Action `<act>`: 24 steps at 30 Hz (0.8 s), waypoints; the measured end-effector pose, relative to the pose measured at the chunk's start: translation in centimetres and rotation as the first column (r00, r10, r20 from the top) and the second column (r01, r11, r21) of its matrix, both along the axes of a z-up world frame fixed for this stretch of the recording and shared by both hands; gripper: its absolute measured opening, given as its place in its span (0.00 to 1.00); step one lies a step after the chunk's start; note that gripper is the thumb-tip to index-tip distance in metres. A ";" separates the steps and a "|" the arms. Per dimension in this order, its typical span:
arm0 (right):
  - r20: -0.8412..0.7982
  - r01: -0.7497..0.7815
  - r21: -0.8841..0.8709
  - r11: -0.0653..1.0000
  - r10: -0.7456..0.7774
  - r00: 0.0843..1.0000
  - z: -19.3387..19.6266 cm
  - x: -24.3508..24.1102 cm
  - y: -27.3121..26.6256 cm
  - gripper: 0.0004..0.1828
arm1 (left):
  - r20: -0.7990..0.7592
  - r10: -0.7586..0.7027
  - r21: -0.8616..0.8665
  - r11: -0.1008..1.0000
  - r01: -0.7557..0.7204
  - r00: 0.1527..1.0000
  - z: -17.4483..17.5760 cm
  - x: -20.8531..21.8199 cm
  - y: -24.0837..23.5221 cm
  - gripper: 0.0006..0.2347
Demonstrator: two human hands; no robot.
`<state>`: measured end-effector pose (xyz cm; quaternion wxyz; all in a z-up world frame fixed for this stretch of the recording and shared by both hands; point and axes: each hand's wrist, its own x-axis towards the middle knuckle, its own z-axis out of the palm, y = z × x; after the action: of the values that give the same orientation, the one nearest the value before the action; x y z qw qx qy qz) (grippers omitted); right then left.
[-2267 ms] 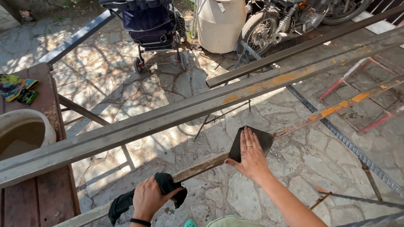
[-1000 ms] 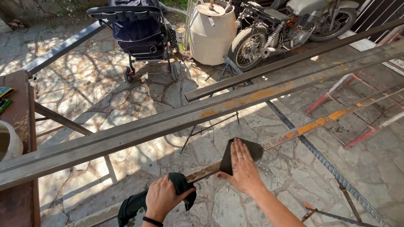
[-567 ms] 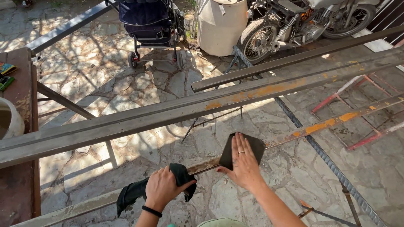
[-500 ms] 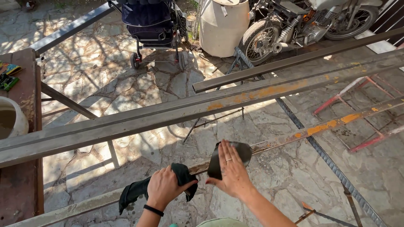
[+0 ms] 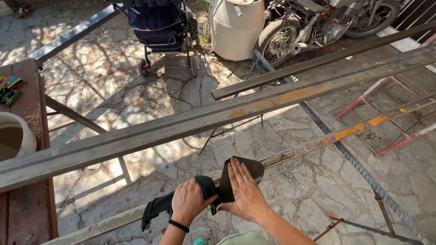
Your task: Sanding long metal bars using a sanding block on a wooden table in an outdoor area.
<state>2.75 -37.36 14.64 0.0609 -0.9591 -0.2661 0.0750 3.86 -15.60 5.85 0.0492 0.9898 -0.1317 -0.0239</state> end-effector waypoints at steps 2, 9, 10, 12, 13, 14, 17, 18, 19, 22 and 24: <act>0.050 0.038 0.077 0.996 -0.041 0.998 -0.8 -0.9 -1.7 0.65 | 0.010 -0.016 -0.007 1.000 0.016 1.000 0.9 -0.2 -0.1 0.33; 0.046 0.213 -0.001 0.977 -0.213 0.976 -1.2 3.1 0.5 0.64 | -0.055 -0.059 0.013 0.998 0.060 0.997 0.5 0.0 0.2 0.34; 0.049 0.226 0.004 0.974 -0.226 0.973 -0.9 2.2 1.5 0.64 | -0.051 -0.072 0.018 0.997 0.073 0.996 0.3 0.2 0.2 0.34; 0.012 0.170 -0.051 0.984 -0.170 0.985 -0.4 0.6 3.7 0.66 | -0.173 -0.095 0.043 0.994 0.104 0.980 -0.2 0.8 0.3 0.26; 0.014 0.183 -0.046 0.982 -0.183 0.983 -0.6 0.1 3.1 0.66 | -0.171 -0.107 0.047 0.992 0.117 0.979 0.4 0.9 0.5 0.26; 0.054 0.200 0.029 0.979 -0.201 0.978 -0.9 -0.5 2.3 0.64 | -0.235 -0.100 0.054 0.992 0.116 0.967 0.8 1.0 0.4 0.29; 0.125 0.318 0.078 0.945 -0.326 0.937 -2.3 0.4 -0.2 0.63 | -0.268 -0.104 0.059 0.990 0.125 0.958 0.5 0.9 0.6 0.32; 0.156 0.411 0.054 0.910 -0.415 0.897 -2.8 1.3 -1.2 0.63 | -0.243 -0.105 0.054 0.991 0.122 0.964 0.1 0.9 0.6 0.33; 0.165 0.420 0.057 0.906 -0.424 0.891 -2.9 2.3 -0.7 0.63 | -0.233 -0.116 0.054 0.990 0.132 0.965 -0.5 1.2 0.5 0.33; 0.150 0.479 -0.024 0.877 -0.471 0.869 -2.7 2.9 1.2 0.64 | -0.232 -0.122 0.103 0.983 0.149 0.965 -1.7 1.3 0.1 0.34; 0.092 0.417 -0.012 0.909 -0.414 0.906 -1.7 1.6 3.4 0.66 | -0.281 -0.116 0.085 0.986 0.146 0.953 -1.3 1.6 0.1 0.30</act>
<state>4.37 -33.93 12.96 0.0486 -0.9969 -0.0573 0.0227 5.43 -15.54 4.51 0.0133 0.9672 -0.1876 -0.1709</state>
